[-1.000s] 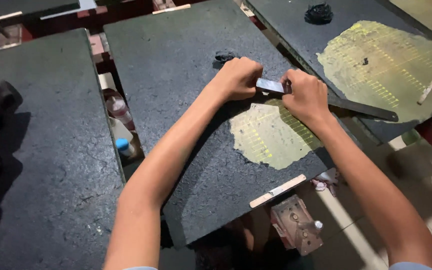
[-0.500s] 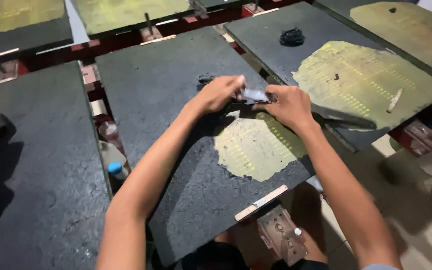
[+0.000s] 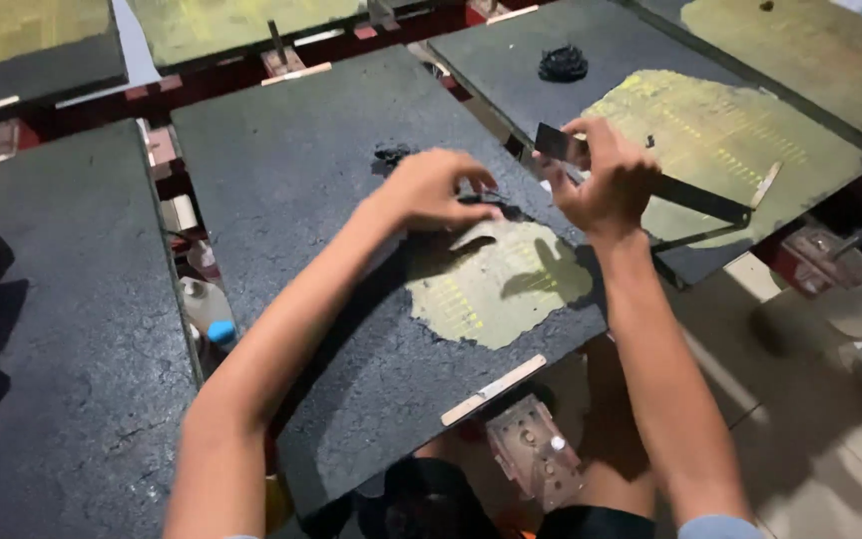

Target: Cleaning dried ink or emulsion residue from a screen printing frame using a metal scraper and fingers.

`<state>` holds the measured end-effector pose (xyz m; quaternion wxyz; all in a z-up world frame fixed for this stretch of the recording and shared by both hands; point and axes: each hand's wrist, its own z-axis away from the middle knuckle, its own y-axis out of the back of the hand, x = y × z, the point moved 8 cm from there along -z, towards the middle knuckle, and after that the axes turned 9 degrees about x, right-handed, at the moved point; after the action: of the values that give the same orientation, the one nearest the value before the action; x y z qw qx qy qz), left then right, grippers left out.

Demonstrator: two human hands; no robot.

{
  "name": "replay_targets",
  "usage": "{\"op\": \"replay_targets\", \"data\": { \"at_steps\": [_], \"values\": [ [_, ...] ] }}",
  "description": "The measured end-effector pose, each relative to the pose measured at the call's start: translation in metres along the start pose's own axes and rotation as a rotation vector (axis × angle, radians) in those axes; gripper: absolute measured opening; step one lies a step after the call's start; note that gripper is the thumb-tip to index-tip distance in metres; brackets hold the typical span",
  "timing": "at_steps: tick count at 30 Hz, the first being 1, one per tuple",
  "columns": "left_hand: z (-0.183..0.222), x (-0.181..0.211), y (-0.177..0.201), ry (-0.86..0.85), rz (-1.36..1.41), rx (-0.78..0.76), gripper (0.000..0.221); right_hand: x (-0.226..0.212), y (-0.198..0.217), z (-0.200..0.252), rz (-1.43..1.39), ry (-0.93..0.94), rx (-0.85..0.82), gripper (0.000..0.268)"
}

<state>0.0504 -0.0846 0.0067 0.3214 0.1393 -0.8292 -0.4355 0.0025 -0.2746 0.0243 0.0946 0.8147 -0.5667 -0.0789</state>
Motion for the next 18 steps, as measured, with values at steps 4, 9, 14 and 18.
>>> {"op": "replay_targets", "data": {
  "at_steps": [4, 9, 14, 18],
  "values": [
    [0.000, 0.012, -0.012, -0.085, 0.126, 0.082, 0.046, 0.000, 0.003, 0.000, -0.007, 0.023, 0.024, 0.039],
    [0.003, 0.004, -0.026, -0.112, 0.093, 0.122, 0.053, -0.018, 0.012, -0.013, 0.018, 0.096, 0.009, 0.059],
    [0.004, 0.008, -0.027, -0.140, -0.001, 0.180, 0.043, -0.014, 0.008, -0.015, -0.035, 0.051, -0.006, 0.059],
    [0.013, 0.020, -0.027, -0.263, -0.182, 0.255, 0.036, -0.017, 0.014, -0.016, -0.041, 0.010, -0.027, 0.052]
  ]
}}
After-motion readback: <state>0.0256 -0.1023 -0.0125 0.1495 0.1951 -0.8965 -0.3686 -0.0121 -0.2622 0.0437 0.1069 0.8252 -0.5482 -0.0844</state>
